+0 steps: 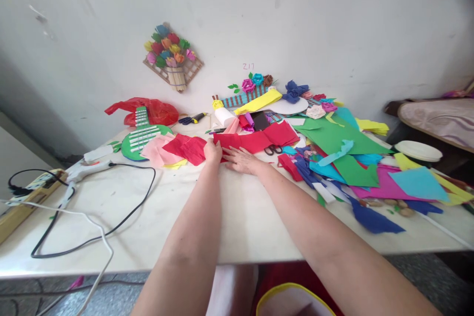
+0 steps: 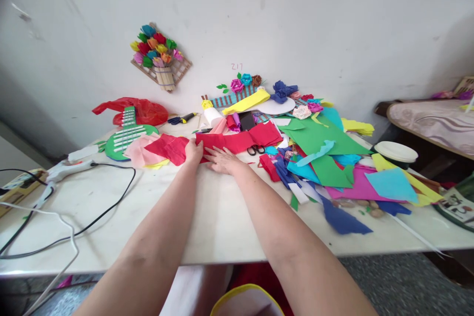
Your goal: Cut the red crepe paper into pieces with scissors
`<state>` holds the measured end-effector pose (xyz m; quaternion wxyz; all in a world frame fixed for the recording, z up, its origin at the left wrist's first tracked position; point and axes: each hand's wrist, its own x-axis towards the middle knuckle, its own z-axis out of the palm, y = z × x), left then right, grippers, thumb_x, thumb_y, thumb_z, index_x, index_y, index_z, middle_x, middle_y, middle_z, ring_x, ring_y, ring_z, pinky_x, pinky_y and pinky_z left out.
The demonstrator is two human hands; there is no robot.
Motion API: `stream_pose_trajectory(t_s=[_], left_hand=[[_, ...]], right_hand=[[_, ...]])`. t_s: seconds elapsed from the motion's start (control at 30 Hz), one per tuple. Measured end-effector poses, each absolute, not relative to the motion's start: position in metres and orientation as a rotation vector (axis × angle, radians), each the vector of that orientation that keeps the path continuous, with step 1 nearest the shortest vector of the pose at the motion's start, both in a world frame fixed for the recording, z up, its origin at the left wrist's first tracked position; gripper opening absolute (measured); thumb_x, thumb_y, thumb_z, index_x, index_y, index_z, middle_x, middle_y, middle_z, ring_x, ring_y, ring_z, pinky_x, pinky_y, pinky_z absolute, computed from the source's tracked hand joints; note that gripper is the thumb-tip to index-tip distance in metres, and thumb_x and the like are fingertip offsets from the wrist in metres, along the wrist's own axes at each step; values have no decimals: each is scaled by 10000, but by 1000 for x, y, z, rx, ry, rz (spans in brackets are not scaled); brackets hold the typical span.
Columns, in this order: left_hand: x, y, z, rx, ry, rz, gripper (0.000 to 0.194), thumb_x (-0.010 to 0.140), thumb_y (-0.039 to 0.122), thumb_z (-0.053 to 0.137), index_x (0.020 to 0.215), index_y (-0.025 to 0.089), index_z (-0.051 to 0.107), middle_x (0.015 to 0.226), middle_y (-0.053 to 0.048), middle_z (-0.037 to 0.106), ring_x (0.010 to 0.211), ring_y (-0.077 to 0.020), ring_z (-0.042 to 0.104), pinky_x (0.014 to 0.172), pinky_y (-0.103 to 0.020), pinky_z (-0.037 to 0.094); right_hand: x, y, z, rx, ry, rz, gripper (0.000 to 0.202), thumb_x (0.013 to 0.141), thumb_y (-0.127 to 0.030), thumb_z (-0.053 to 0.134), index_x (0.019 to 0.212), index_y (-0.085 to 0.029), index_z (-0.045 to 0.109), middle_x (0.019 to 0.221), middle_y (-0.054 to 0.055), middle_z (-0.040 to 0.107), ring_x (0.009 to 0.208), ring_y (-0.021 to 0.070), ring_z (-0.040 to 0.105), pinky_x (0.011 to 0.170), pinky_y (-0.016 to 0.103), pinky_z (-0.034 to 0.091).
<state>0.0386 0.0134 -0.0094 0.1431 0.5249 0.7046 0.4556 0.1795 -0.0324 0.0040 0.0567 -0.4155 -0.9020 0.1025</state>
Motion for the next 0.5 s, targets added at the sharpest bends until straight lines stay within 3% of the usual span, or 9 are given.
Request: stream_pose_trajectory(t_s=[0.37, 0.5], left_hand=[[45, 2, -2, 1583, 2145, 1199, 190, 858, 259, 431, 993, 177, 536, 930, -179, 656, 958, -305, 601, 784, -379, 404], [42, 2, -2, 1577, 2174, 1146, 212, 861, 259, 405, 1012, 170, 523, 949, -202, 649, 962, -326, 597, 765, -402, 408]], right_hand=[[179, -27, -2, -1155, -2716, 343, 556, 895, -391, 387, 1420, -231, 300, 1513, 37, 190, 1385, 234, 155, 1113, 469, 90], [180, -26, -2, -1175, -2547, 461, 623, 877, -352, 418, 1439, -153, 237, 1492, 96, 242, 1367, 221, 224, 1114, 418, 156]])
